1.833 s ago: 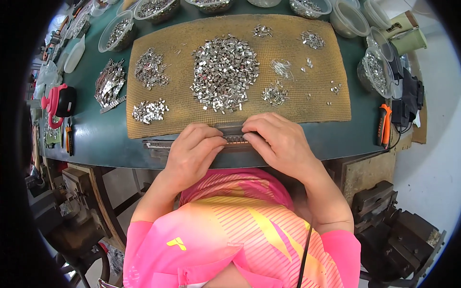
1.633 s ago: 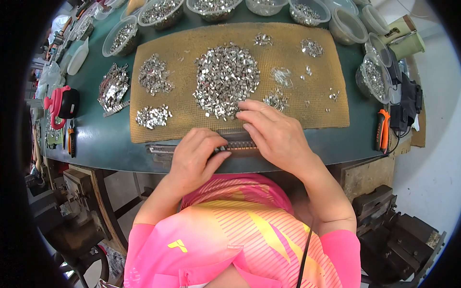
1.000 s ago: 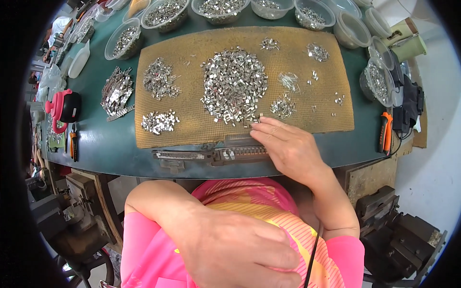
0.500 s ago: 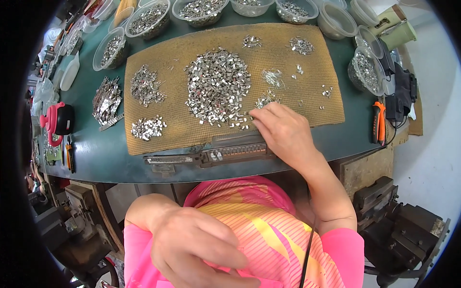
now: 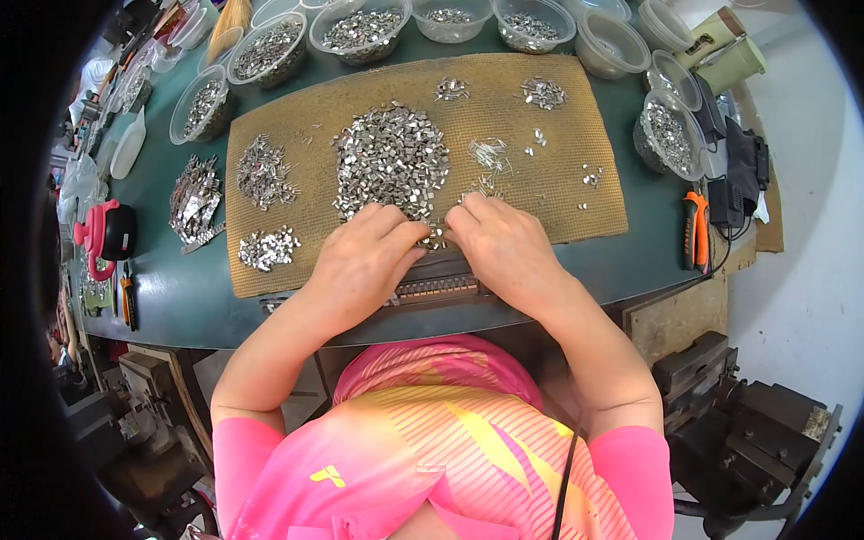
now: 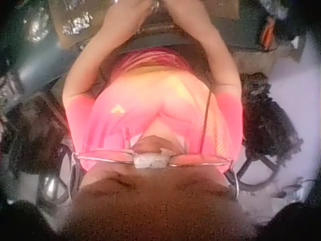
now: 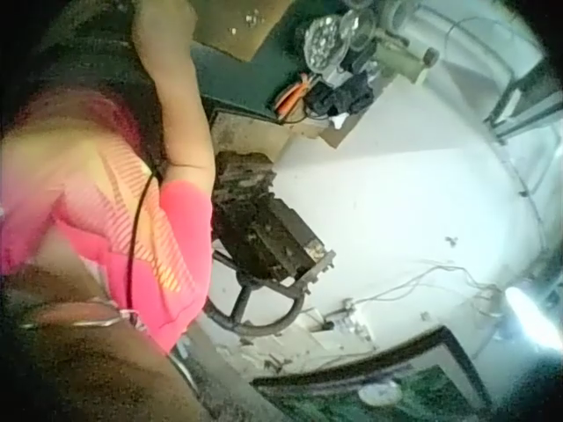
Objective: The person picks up small metal clips by hand and places them into an alignment tool, then uses a manual press machine to process them.
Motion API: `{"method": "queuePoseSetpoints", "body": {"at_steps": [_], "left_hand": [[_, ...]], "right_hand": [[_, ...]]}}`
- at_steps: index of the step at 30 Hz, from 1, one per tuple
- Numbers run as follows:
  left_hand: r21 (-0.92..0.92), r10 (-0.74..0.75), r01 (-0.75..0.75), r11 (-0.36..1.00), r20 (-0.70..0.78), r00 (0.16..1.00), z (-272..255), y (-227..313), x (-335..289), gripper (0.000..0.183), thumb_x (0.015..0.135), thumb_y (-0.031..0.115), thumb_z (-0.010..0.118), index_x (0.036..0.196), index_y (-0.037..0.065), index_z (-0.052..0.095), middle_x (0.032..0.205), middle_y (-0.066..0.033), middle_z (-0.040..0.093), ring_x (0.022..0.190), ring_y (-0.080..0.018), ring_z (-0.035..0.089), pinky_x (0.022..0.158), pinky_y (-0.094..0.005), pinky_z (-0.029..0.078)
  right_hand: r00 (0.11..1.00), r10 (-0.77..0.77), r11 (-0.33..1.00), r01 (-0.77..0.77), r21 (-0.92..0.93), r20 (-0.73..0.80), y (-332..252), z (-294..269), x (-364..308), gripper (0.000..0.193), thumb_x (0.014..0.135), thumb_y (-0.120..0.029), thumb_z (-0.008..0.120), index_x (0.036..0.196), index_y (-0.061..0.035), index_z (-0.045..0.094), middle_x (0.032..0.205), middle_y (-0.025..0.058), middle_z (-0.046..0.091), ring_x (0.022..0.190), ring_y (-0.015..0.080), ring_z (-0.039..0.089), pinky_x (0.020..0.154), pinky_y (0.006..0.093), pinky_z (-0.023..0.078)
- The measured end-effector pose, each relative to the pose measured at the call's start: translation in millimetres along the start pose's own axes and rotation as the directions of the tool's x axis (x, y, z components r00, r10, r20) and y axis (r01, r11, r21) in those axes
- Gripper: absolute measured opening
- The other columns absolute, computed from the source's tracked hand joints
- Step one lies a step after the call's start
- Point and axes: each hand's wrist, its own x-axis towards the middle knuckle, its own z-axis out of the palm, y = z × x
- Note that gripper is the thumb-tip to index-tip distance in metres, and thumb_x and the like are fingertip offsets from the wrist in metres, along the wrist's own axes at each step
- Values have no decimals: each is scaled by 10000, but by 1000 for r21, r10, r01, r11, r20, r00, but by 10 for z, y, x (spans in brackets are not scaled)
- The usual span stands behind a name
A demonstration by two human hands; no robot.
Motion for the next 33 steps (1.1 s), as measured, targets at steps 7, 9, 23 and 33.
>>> {"method": "queuePoseSetpoints", "body": {"at_steps": [7, 9, 23, 33], "left_hand": [[76, 48, -50, 996, 38, 998, 126, -47, 51, 158, 780, 48, 649, 934, 51, 609, 912, -94, 568, 913, -293, 599, 773, -404, 543], [78, 49, -50, 996, 21, 999, 135, -68, 36, 152, 815, 69, 706, 949, 64, 635, 906, -78, 577, 891, -283, 602, 755, -395, 538], [-21, -9, 7, 1000, -89, 996, -12, -4, -148, 148, 883, 31, 705, 968, 53, 586, 897, -97, 562, 856, -302, 592, 727, -410, 514], [-238, -212, 181, 954, -111, 971, -88, 24, -345, 183, 882, -33, 731, 1018, 13, 617, 947, -122, 666, 839, -324, 660, 737, -404, 531]], "right_hand": [[998, -26, 995, 32, 98, -64, 15, -81, -153, 133, 886, -106, 740, 960, -68, 636, 880, 73, 616, 823, 285, 651, 699, 414, 536], [998, -26, 988, 35, 152, -62, -21, -150, -225, 137, 881, -89, 741, 974, -65, 643, 898, 70, 636, 825, 284, 647, 711, 413, 529], [999, -42, 973, 39, 227, 11, -63, -211, -339, 207, 866, -98, 768, 1068, -72, 732, 1088, 60, 723, 976, 280, 699, 823, 400, 542], [999, -10, 1000, 9, 22, 35, -67, -20, -39, 165, 868, -187, 765, 902, -96, 631, 871, 54, 581, 832, 270, 656, 749, 419, 541]]}}
